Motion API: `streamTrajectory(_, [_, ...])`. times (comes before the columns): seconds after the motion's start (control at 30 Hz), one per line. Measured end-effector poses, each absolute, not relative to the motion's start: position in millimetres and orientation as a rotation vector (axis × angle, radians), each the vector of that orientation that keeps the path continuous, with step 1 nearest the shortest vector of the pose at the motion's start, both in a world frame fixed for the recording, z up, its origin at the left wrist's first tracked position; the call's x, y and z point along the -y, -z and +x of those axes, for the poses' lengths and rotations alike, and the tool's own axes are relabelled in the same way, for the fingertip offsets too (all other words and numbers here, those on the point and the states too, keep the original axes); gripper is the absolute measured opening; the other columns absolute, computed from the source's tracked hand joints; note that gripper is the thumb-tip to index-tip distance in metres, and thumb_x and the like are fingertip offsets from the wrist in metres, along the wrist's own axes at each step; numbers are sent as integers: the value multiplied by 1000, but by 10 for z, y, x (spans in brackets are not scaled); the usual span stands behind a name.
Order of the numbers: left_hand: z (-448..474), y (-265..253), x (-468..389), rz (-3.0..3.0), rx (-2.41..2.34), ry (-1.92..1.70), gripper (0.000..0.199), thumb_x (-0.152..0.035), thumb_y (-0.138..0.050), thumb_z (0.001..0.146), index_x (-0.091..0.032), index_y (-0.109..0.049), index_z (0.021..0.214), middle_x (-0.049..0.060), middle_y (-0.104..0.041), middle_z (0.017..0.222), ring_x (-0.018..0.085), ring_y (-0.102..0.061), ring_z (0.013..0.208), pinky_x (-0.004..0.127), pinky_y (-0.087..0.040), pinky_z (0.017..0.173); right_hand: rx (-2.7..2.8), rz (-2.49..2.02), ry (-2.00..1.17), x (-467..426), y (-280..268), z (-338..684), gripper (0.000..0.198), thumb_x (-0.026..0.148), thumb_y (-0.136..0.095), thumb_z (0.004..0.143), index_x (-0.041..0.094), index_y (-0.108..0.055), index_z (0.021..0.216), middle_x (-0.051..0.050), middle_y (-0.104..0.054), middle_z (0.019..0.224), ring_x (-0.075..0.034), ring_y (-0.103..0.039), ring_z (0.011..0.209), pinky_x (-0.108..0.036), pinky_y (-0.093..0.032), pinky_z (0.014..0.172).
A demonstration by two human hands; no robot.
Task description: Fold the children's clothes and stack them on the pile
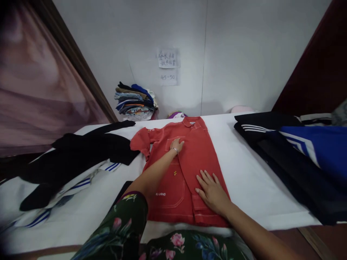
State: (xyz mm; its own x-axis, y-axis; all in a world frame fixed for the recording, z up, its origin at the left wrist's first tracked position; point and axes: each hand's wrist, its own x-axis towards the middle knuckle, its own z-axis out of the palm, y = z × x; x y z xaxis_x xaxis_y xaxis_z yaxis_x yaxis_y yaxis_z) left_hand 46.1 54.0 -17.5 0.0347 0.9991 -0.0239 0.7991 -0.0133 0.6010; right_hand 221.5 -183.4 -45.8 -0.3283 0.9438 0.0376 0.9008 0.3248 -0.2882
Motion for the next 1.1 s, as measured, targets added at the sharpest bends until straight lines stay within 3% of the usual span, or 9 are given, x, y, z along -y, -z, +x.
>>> streamTrajectory(0.13, [604, 202, -681, 1912, -1910, -484, 39, -40, -47, 90, -21, -59, 121, 15, -58, 128, 30, -48, 123, 47, -37, 100, 2373, -1695, -319, 1841, 440, 2179, 60, 55, -27, 94, 22, -39, 143, -10, -27, 151, -26, -21, 141, -52, -19, 113])
streamTrajectory(0.27, [655, 218, -828, 1949, -1943, -377, 29, -35, -49, 89, -22, -67, 108, 15, -65, 115, 28, -57, 114, 40, -42, 93, 2363, -1696, -353, 1840, 405, 2150, 61, 55, -26, 94, 21, -37, 144, -10, -25, 152, -26, -19, 141, -52, -16, 114])
streamTrajectory(0.5, [631, 239, -873, 2010, -1992, -341, 32, -27, -41, 91, -17, -64, 112, 17, -67, 109, 27, -61, 107, 39, -45, 88, 2331, -1660, -591, 1849, 326, 2197, 60, 57, -29, 93, 25, -37, 144, -8, -19, 154, -28, -14, 142, -54, -11, 114])
streamTrajectory(0.63, [734, 217, -739, 2156, -1937, -435, 42, -38, -38, 93, -20, -53, 128, 14, -52, 135, 25, -46, 126, 40, -36, 102, 2283, -1601, -662, 1670, 203, 2325, 62, 56, -33, 92, 25, -33, 146, -8, -18, 154, -26, -14, 143, -52, -12, 115])
streamTrajectory(0.8, [1002, 348, -491, 2496, -1605, -262, 62, -52, -34, 91, -18, -35, 143, 10, -22, 155, 25, -15, 143, 48, -12, 115, 2128, -1722, -379, 911, 32, 2427, 65, 48, -36, 92, 15, -27, 148, -11, -18, 155, -24, -10, 144, -46, -12, 115])
streamTrajectory(0.9, [1075, 430, -421, 2505, -1580, -119, 64, -55, -27, 92, -20, -31, 145, 7, -21, 155, 25, -14, 143, 50, -11, 115, 2072, -1842, -302, 311, -3, 2420, 67, 46, -36, 92, 10, -25, 147, -14, -18, 155, -25, -10, 144, -45, -12, 114])
streamTrajectory(1.1, [1039, 484, -436, 2537, -1578, -173, 68, -60, -25, 90, -20, -34, 144, 7, -23, 155, 26, -16, 142, 50, -12, 115, 1998, -2012, -235, -660, 99, 2469, 73, 52, -31, 92, 8, -16, 149, -13, -7, 157, -24, -3, 144, -44, -8, 114])
